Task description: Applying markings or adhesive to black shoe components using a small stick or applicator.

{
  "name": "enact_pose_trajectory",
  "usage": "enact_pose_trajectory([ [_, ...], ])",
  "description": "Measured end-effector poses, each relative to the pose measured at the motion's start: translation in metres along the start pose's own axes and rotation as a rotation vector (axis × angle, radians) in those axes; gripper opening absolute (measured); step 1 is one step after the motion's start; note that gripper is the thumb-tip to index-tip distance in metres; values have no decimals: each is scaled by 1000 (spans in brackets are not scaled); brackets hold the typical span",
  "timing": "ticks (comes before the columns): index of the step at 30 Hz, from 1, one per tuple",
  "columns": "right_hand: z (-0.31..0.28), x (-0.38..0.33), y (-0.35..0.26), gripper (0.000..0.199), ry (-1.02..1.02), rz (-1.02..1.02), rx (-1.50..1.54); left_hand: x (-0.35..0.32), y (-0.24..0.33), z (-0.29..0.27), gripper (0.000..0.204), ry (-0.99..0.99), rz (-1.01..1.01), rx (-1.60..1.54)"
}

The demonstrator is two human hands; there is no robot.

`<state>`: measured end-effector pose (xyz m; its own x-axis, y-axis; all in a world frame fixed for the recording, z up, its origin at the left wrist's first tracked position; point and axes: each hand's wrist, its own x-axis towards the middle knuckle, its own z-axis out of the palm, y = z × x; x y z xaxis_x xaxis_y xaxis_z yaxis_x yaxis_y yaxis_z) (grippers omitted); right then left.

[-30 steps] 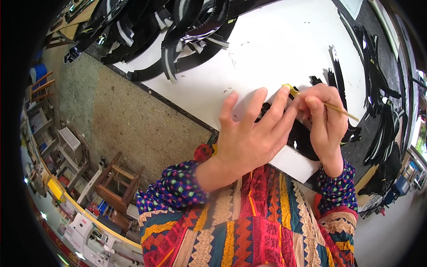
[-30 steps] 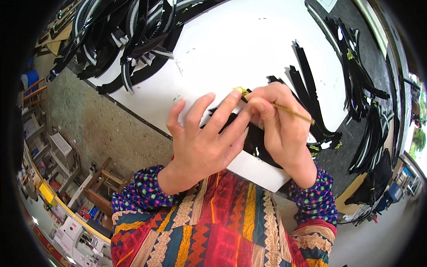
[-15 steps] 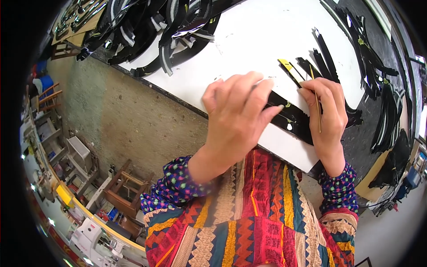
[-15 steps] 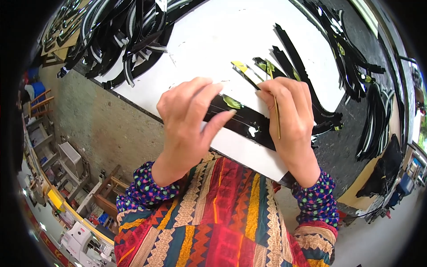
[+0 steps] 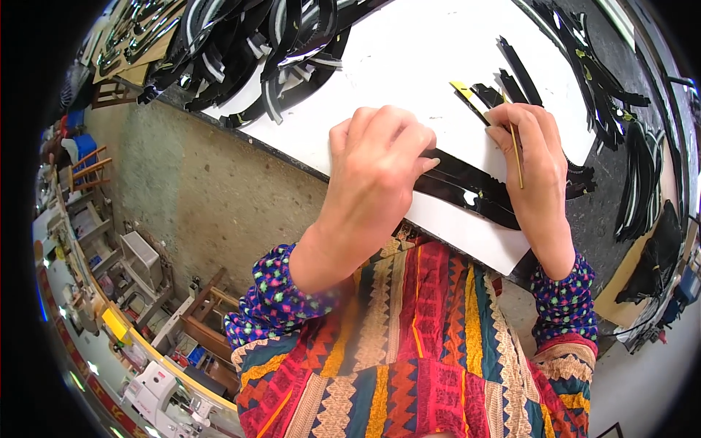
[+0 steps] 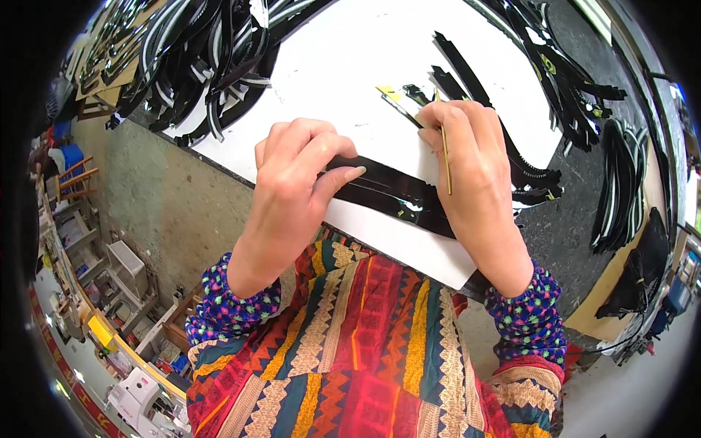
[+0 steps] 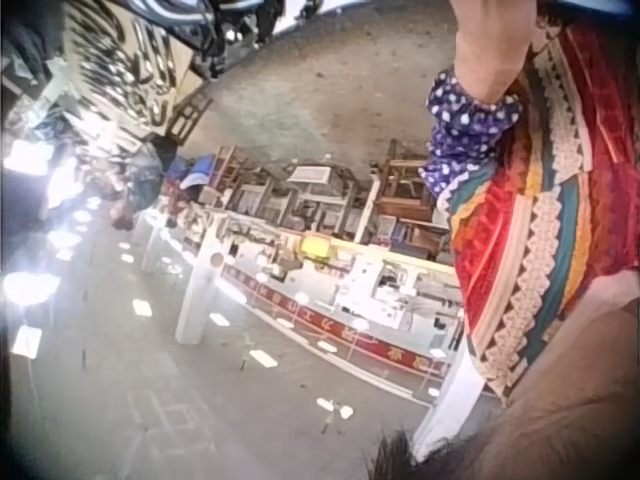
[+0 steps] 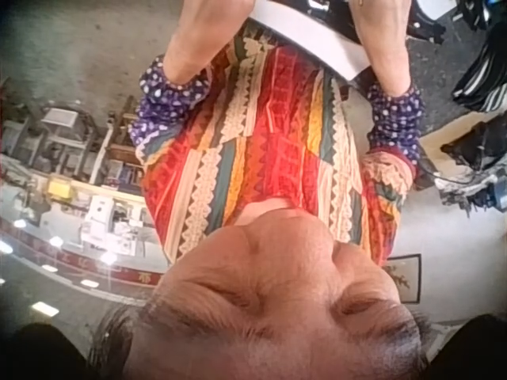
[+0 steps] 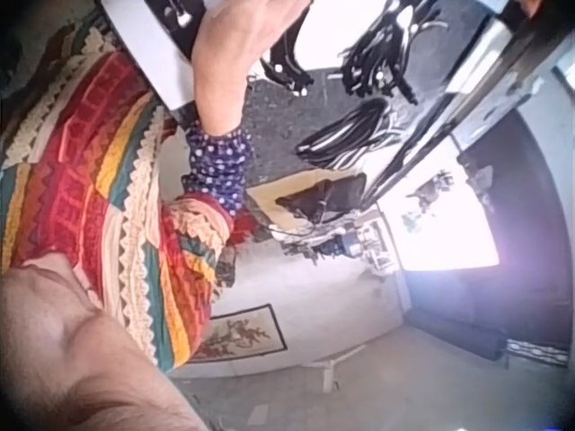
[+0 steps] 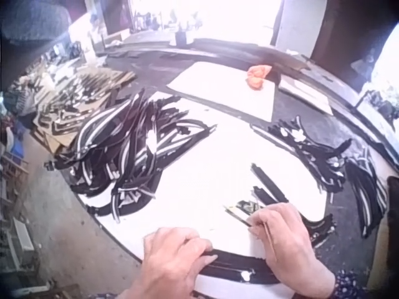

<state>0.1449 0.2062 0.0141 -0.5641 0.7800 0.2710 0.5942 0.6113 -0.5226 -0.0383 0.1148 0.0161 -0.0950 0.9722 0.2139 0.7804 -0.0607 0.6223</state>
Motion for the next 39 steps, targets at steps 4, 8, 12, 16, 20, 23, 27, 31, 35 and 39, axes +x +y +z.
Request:
enact_pose_trajectory([
  [4,-1,-1,1,20,11,-38,-38,7,1,0,18,-47,87,1],
  [8,-5,2,2,21,-12,-27,-9,18,4,-2,19,-10,267,-7],
  [12,-5,2,1,22,-44,-31,27,24,1,1,17,-49,254,-72],
  [16,-3,-2,-1,23,-23,-29,36,28,0,11,17,-21,168,120],
  [20,-3,-6,4,26,61,-70,40,23,1,11,19,53,104,158],
  [23,-10,-1,4,25,141,-109,13,11,-7,9,20,166,249,115],
  [27,-23,-12,-14,18,118,37,175,-13,-5,7,28,123,223,202],
  [31,-23,-20,-28,19,-89,135,341,-22,-2,5,28,82,158,277],
  [35,-13,-25,-26,26,-78,2,204,-27,-3,6,29,93,178,299],
  [39,-10,-24,-28,37,-79,-87,132,-29,-6,9,26,113,192,297],
])
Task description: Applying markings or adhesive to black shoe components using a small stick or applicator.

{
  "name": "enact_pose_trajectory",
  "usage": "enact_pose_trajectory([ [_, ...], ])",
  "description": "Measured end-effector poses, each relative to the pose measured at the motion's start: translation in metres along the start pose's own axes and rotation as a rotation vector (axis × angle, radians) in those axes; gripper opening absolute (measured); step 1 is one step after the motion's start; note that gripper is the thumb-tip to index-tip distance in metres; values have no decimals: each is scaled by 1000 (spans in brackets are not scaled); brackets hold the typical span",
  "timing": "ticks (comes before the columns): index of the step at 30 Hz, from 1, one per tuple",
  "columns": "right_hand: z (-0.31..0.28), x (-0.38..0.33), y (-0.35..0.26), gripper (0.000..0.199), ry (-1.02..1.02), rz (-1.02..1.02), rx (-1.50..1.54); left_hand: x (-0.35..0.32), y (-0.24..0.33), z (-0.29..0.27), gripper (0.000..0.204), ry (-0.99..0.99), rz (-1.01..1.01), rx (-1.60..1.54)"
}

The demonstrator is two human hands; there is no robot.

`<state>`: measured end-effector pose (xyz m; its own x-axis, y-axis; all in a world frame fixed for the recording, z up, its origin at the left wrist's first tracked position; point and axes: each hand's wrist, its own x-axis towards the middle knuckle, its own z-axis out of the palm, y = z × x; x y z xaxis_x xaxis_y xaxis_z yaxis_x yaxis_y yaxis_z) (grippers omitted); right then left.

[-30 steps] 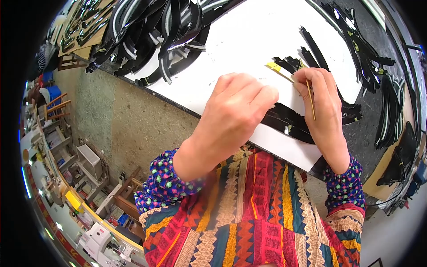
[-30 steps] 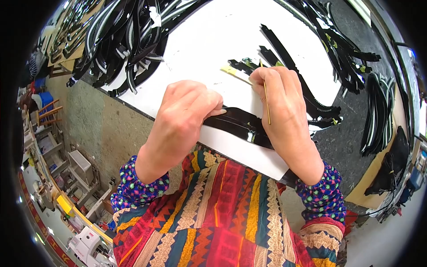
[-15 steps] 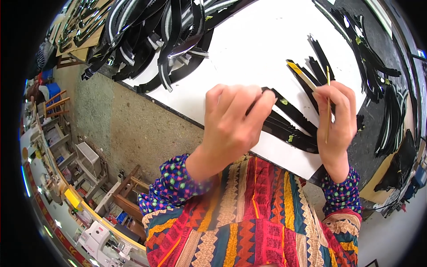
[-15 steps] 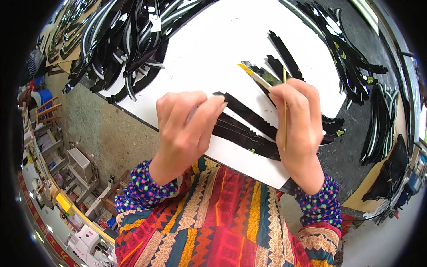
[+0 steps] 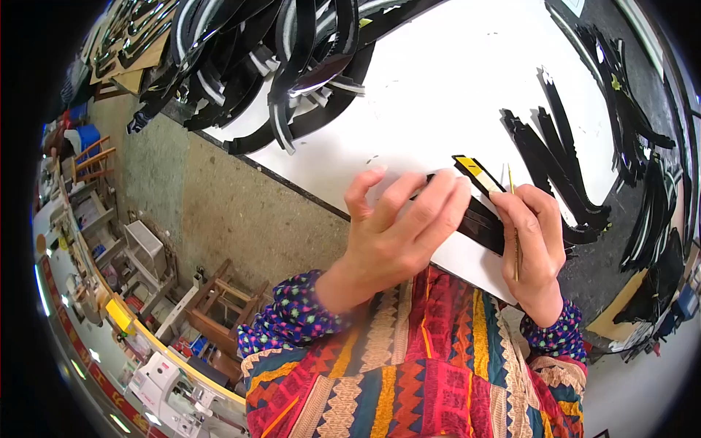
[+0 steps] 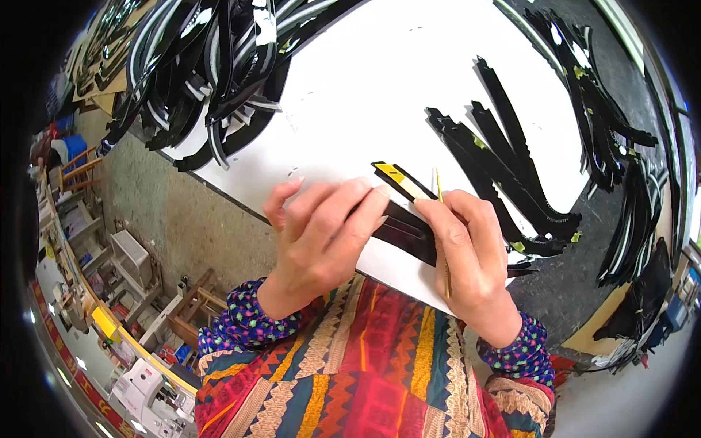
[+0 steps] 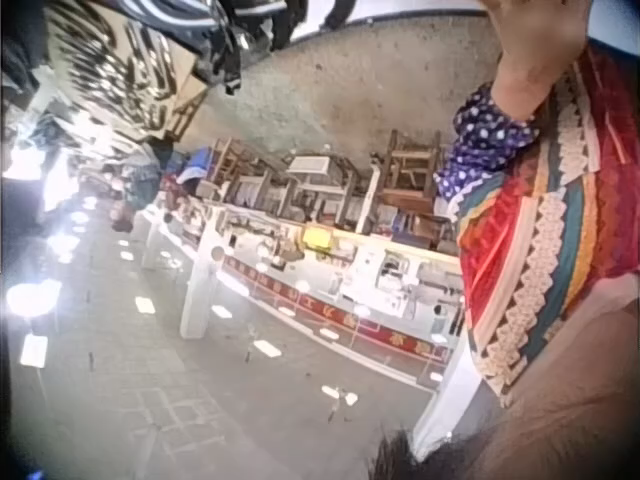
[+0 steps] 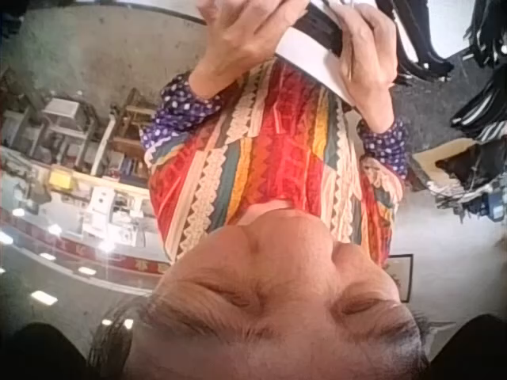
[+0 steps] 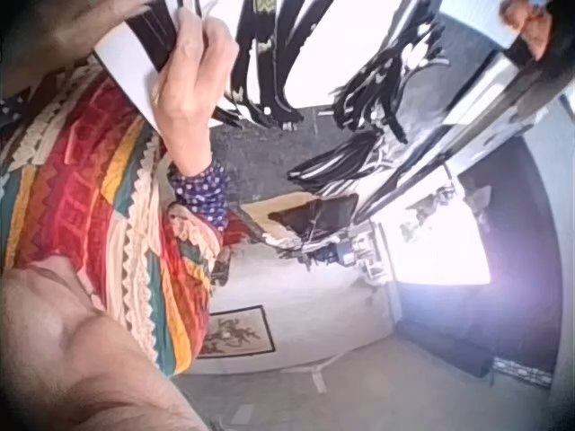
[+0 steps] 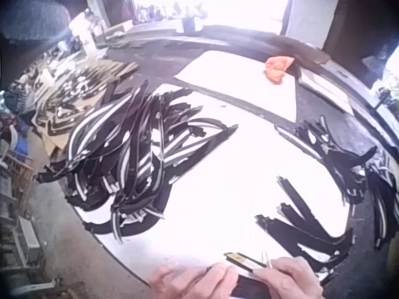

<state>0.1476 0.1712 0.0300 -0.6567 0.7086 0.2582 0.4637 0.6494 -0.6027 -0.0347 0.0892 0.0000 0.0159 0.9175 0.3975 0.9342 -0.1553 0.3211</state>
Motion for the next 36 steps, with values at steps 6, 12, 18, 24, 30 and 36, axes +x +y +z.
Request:
enact_pose_trajectory([
  [6,6,1,0,40,14,-52,-40,-3,5,3,19,-11,4,54],
  [12,6,0,-4,38,42,-36,-110,-4,6,4,20,-4,-16,86],
  [18,8,-2,-3,37,65,-33,-137,-4,6,1,26,-53,-11,102],
  [24,10,-2,-3,37,61,-39,-148,-4,6,2,30,-46,-26,102],
  [30,11,-2,-3,37,67,-39,-146,-5,7,2,31,-45,-40,97],
  [36,11,-2,-3,37,66,-31,-139,-5,7,1,32,-44,-47,75],
])
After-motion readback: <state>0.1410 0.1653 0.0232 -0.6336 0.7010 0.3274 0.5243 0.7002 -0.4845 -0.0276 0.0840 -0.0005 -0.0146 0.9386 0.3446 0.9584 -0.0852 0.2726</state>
